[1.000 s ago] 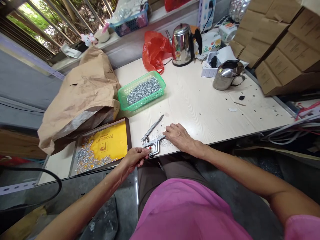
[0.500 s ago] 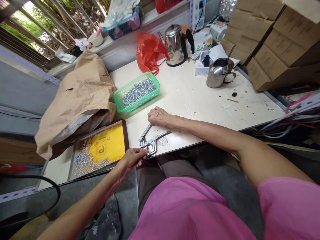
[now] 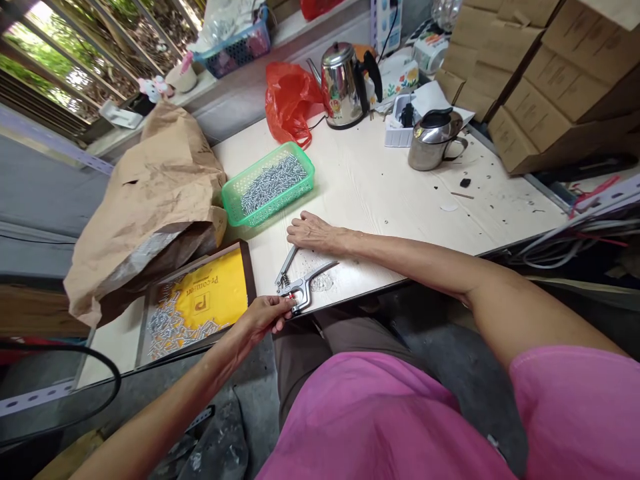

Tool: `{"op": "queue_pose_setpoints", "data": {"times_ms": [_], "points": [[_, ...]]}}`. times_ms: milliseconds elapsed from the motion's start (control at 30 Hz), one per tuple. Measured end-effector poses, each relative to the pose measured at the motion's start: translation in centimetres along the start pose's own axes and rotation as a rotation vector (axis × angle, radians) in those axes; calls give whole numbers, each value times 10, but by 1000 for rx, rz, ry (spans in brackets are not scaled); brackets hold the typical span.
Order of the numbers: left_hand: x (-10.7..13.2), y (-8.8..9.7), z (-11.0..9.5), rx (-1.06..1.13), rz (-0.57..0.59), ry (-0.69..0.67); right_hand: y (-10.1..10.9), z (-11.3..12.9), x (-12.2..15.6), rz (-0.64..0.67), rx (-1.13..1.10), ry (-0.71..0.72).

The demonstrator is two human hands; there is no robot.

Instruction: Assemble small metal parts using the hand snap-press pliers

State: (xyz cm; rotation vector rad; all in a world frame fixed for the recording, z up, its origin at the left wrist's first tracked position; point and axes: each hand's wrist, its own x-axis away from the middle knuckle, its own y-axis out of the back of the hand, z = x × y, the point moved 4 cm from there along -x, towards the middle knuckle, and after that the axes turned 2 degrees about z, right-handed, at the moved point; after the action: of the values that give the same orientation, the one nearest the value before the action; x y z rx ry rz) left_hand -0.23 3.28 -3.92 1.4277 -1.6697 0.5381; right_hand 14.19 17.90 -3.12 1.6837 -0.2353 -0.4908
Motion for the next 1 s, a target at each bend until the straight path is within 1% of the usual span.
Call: {"op": "queue_pose_setpoints", "data": {"times_ms": [100,233,333,467,800,867,900,933,1000], "points": [[-1,0,2,25,-6,2,8,2,0,37,-30,2],[-2,0,6,62,-24,-11,18,3,7,95,-152,-36],[-2,0,7,72,-22,-18,18,2,15,153,-205,-24],[-1,-1,6,81,-28,-15,15,5,22,213,-173,9],[-2,0,12,34,-24,-45,28,20,41,222,-170,-69],[2,1,12,-66,-76,-87,27,22,45,207,-168,-90],[6,3,8,-157,-144,-149,25,23,47,202,-167,-97],[10,4,3,-267,-235,-241,24,25,49,199,-165,-100],[19,2,-13,-496,-432,-485,21,29,51,191,-163,-104]]}}
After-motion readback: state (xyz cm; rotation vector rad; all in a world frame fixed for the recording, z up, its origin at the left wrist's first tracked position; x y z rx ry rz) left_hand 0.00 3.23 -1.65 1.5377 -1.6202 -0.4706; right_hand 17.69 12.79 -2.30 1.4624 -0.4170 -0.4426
